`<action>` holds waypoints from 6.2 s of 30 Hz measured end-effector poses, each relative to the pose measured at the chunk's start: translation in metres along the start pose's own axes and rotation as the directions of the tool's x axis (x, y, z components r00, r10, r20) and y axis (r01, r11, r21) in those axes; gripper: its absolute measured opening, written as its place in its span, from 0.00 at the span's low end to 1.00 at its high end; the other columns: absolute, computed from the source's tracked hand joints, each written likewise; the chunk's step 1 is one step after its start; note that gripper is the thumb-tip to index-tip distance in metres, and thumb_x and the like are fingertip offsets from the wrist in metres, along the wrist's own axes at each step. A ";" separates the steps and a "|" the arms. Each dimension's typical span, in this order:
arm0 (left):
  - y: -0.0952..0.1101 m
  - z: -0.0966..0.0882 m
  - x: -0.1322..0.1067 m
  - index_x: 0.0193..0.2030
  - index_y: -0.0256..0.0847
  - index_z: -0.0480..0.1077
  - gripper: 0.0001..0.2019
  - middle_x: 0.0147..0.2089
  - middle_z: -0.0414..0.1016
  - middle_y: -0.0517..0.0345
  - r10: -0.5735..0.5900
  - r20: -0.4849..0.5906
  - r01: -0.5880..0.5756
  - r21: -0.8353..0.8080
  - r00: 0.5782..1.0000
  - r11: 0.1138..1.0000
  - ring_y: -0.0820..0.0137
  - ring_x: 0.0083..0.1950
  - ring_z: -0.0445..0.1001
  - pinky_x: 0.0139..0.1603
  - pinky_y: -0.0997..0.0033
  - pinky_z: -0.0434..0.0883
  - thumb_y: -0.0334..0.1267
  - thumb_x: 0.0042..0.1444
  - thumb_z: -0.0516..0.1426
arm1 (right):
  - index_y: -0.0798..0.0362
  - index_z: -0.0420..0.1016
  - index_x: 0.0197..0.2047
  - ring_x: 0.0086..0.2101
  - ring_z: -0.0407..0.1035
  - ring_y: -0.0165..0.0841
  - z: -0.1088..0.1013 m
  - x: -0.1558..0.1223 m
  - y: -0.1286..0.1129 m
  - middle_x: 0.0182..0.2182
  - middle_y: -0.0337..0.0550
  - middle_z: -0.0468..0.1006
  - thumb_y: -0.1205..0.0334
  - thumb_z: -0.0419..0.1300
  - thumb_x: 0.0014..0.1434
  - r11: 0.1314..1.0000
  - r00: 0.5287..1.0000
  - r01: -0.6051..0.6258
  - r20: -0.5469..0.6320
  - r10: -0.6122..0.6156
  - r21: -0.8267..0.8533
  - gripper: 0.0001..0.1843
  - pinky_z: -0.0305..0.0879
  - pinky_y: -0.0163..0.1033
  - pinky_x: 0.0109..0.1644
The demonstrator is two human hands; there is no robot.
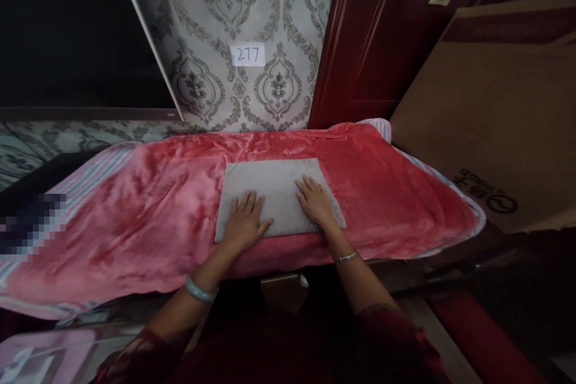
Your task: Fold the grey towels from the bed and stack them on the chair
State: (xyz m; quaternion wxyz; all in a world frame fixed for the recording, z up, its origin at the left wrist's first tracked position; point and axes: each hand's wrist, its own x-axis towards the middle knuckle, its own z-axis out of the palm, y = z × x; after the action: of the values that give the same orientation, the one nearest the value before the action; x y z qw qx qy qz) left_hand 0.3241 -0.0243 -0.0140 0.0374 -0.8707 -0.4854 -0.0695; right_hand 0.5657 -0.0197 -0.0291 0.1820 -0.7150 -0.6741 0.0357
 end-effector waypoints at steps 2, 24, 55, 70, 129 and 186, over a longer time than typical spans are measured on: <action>-0.014 0.001 -0.012 0.74 0.32 0.58 0.34 0.77 0.53 0.35 -0.061 -0.033 0.062 0.018 0.998 0.998 0.48 0.78 0.52 0.75 0.38 0.52 0.53 0.69 0.47 | 0.47 0.62 0.73 0.73 0.46 0.41 0.001 -0.001 0.000 0.75 0.45 0.53 0.58 0.46 0.73 1.000 1.000 0.000 -0.004 0.000 0.007 0.28 0.42 0.53 0.75; 0.016 -0.014 0.002 0.69 0.31 0.63 0.28 0.73 0.61 0.35 0.038 -0.100 -0.044 -0.058 0.994 0.997 0.50 0.75 0.59 0.73 0.37 0.57 0.44 0.69 0.45 | 0.43 0.78 0.52 0.56 0.73 0.38 -0.018 -0.031 0.054 0.54 0.44 0.79 0.47 0.63 0.60 -0.190 0.881 0.210 -0.100 0.463 0.959 0.19 0.65 0.53 0.63; 0.017 0.005 0.000 0.74 0.32 0.58 0.32 0.76 0.53 0.34 0.059 -0.032 -0.058 0.020 0.998 0.998 0.48 0.77 0.52 0.74 0.39 0.54 0.49 0.68 0.48 | 0.47 0.74 0.59 0.63 0.66 0.44 0.017 -0.031 0.058 0.64 0.54 0.70 0.29 0.54 0.60 0.030 0.897 0.162 -0.160 0.413 0.986 0.36 0.62 0.58 0.66; -0.022 0.012 -0.031 0.70 0.35 0.64 0.30 0.74 0.61 0.37 -0.010 -0.140 0.016 0.042 0.990 0.999 0.48 0.75 0.58 0.73 0.40 0.58 0.49 0.67 0.49 | 0.50 0.53 0.76 0.74 0.40 0.41 -0.008 0.066 0.017 0.76 0.49 0.48 0.50 0.43 0.73 0.991 0.993 -0.116 -0.019 0.117 0.069 0.33 0.40 0.60 0.74; 0.031 0.014 -0.011 0.72 0.32 0.60 0.33 0.75 0.56 0.33 0.039 -0.093 -0.046 -0.071 0.995 0.996 0.48 0.77 0.54 0.75 0.41 0.54 0.52 0.67 0.51 | 0.45 0.53 0.76 0.73 0.45 0.45 0.003 0.058 0.027 0.76 0.44 0.48 0.52 0.40 0.73 0.989 0.992 -0.125 0.006 0.126 -0.084 0.31 0.50 0.59 0.72; -0.064 -0.031 -0.050 0.39 0.36 0.79 0.18 0.44 0.83 0.45 -0.338 0.457 0.268 -0.836 0.823 -0.480 0.55 0.51 0.81 0.47 0.63 0.81 0.37 0.41 0.72 | 0.62 0.71 0.65 0.54 0.75 0.50 -0.016 0.057 0.025 0.53 0.65 0.80 0.52 0.48 0.70 0.844 0.846 -0.524 -0.050 0.531 0.111 0.29 0.69 0.49 0.56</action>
State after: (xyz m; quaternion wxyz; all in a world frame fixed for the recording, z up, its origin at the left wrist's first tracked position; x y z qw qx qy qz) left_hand 0.2409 -0.0369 0.0082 -0.6939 -0.3283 -0.4490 -0.4573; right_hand 0.5995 0.0326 -0.0112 0.2247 -0.8643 -0.4414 0.0877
